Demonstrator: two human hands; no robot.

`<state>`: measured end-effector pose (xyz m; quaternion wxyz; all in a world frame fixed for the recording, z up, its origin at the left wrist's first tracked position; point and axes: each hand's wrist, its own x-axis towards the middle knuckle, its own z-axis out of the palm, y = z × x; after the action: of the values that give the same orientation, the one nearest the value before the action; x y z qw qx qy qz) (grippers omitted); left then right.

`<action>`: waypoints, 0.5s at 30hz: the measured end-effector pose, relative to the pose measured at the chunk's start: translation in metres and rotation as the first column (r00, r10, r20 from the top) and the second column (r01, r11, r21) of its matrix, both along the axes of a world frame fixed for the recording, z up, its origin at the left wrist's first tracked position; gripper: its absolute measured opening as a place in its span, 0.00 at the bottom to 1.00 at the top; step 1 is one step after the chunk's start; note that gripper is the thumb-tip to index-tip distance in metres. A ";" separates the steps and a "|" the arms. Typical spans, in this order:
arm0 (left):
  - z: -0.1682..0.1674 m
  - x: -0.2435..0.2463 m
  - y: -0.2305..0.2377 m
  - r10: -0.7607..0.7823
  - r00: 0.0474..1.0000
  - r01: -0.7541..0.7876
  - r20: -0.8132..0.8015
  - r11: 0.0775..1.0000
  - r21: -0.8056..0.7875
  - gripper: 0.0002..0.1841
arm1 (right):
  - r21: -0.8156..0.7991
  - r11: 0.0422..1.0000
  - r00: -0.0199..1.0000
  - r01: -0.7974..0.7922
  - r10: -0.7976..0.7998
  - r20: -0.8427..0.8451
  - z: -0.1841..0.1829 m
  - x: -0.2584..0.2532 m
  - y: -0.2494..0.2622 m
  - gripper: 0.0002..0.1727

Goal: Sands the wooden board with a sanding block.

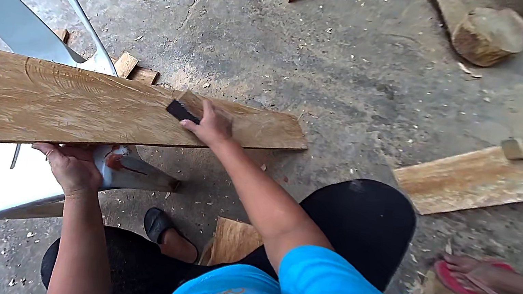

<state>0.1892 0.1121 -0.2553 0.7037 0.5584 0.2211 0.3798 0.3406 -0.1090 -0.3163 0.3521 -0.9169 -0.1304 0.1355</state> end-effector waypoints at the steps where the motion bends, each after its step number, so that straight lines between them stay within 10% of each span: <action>1: 0.000 0.000 0.001 0.005 1.000 -0.005 -0.006 1.000 0.002 0.38 | 0.043 0.996 0.995 -0.075 0.072 0.071 0.020 -0.010 0.027 0.48; 8: 0.000 0.000 0.002 0.021 0.999 -0.020 -0.048 1.000 0.021 0.36 | 0.105 0.821 0.809 -0.561 0.516 0.282 0.138 -0.045 0.151 0.43; 15: -0.004 -0.004 0.007 0.046 0.997 -0.042 -0.064 0.997 0.058 0.35 | 0.088 0.959 0.960 -0.268 0.258 0.106 0.057 0.022 0.055 0.42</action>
<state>0.1851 0.1192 -0.2590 0.6713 0.5854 0.2454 0.3827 0.3629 -0.0539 -0.2591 0.3706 -0.8776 -0.2742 0.1311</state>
